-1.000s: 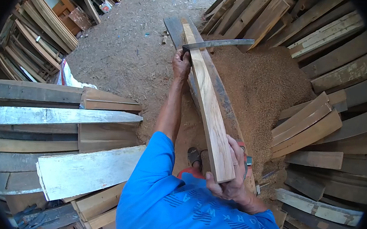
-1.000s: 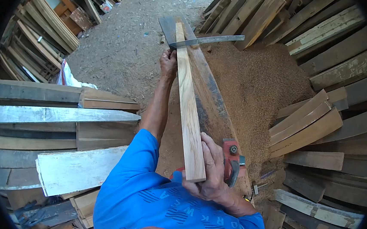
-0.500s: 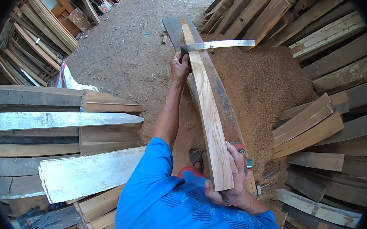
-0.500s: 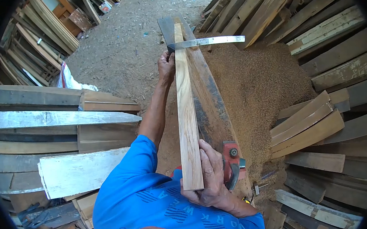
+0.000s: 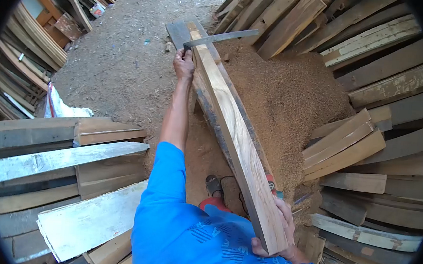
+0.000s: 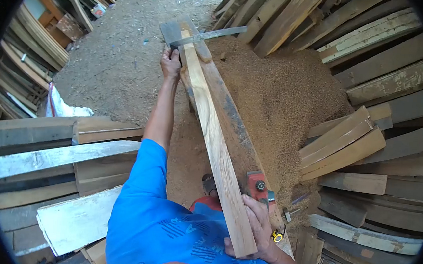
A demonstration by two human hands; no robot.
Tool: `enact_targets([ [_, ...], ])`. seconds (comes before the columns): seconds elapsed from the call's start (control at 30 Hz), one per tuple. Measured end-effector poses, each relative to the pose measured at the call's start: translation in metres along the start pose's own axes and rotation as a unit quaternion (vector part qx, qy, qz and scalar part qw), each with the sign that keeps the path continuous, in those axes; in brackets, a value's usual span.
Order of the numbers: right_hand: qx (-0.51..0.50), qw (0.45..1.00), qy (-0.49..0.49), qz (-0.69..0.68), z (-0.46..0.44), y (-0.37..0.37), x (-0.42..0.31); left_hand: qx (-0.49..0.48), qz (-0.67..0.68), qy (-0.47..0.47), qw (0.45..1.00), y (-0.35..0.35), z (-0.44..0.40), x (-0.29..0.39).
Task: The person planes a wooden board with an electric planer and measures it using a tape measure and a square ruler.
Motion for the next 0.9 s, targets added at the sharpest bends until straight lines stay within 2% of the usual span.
enact_targets([
  [0.13,-0.012,0.999,-0.035,-0.013,0.006,0.005,-0.001,-0.012,0.008,0.060,0.998,-0.016,-0.030,-0.036],
  [0.17,-0.011,0.999,-0.045,-0.010,0.005,0.008,-0.001,-0.019,-0.011,0.030,0.999,-0.020,-0.031,-0.045],
  [0.23,-0.010,0.998,-0.061,-0.007,0.003,0.014,-0.004,0.005,0.069,0.057,0.996,-0.033,-0.028,-0.052],
  [0.33,-0.007,0.997,-0.074,-0.016,0.004,0.020,-0.003,-0.007,0.082,0.058,0.995,-0.035,-0.030,-0.058],
  [0.47,-0.021,0.994,-0.108,-0.003,0.001,0.023,-0.008,0.001,0.042,0.056,0.998,-0.035,-0.032,-0.058],
  [0.67,-0.013,0.996,-0.084,0.012,0.007,0.011,-0.001,-0.010,-0.028,0.066,0.997,-0.023,-0.027,-0.048],
  [0.77,0.107,0.990,0.001,-0.091,0.028,-0.018,0.025,-0.005,0.015,0.057,0.998,-0.008,0.011,-0.013],
  [0.87,0.127,0.990,0.025,-0.059,0.058,-0.031,0.050,0.013,0.112,0.072,0.991,0.023,0.072,0.012],
  [0.9,0.118,0.993,-0.002,-0.023,0.069,-0.033,0.055,0.027,0.143,0.089,0.985,0.040,0.095,0.018],
])
Point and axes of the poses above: each hand's wrist, its own z-axis away from the middle knuckle, its own y-axis out of the back of the hand, x = y × z, the point moved 1 cm from there along -z, towards the middle knuckle
